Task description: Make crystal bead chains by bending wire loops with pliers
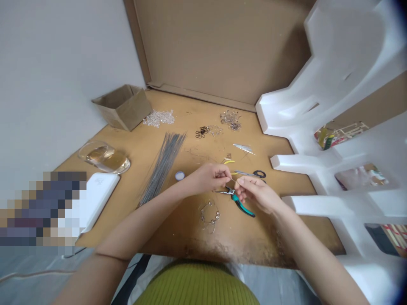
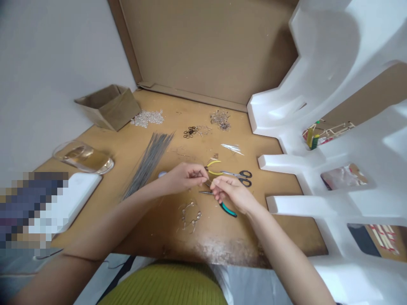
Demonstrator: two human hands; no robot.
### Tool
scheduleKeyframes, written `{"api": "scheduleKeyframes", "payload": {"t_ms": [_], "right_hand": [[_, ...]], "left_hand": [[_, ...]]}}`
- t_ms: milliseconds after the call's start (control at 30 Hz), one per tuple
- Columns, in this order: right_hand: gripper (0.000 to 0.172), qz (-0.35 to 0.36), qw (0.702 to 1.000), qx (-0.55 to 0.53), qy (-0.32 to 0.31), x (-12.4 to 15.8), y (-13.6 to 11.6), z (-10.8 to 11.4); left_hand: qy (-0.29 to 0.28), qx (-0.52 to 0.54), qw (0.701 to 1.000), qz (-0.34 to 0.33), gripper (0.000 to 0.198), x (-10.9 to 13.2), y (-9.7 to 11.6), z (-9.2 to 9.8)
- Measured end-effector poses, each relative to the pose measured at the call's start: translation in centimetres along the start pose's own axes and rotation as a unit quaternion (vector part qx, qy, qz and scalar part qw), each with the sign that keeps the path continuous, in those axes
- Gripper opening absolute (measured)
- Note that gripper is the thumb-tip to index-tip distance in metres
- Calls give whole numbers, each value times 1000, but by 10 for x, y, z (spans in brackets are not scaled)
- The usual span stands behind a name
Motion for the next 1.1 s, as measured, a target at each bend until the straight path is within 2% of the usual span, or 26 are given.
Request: {"api": "scheduleKeyframes", "payload": {"t_ms": [67,133,200,300,500,600,700,767,833,933,1033,1100], "right_hand": [[25,59,976,199,58,0,-16,15],[21,126,922,348,110,1,-33,20],[15,143,883,434,107,-1,-42,15],[11,126,859,492,70,-6,-44,1],[10,157,827,532,84,-9,-46,-10],[8,130,847,510,67,-9,-40,-6],[10,72,906,416,37,-12,-29,0],[12,29,945,324,26,-14,-23,5],[17,-4,972,233,24,-16,-18,8],[26,-19,990,133,32,-17,-13,10],[27,-22,997,63,35,-15,-9,11],[26,-28,998,33,34,-13,-8,11]], "left_hand": [[-12,-46,999,-14,12,-1,0,0],[-4,-120,992,-30,13,-1,1,-1],[2,-174,984,-35,15,-2,2,-5],[12,-213,976,-30,18,-1,6,-9],[31,-165,986,-5,13,-1,3,-6],[1,-112,994,1,11,-3,-2,-2],[-36,-59,998,12,13,-4,-7,0],[-34,-12,999,19,13,-5,-9,-1],[-18,64,997,34,13,-6,-12,-3],[2,198,979,51,15,-9,-18,-9],[12,264,963,43,20,-13,-20,-10],[-3,293,955,36,22,-14,-20,-10]]}}
Point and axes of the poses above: each hand's wrist, its own x-axis away from the middle knuckle, its own z-axis out of the back of the hand, y = z × x, the point moved 5 cm from there along -x, towards the middle knuckle, and after that the axes turned 2 degrees about -x, right-handed, at the moved point
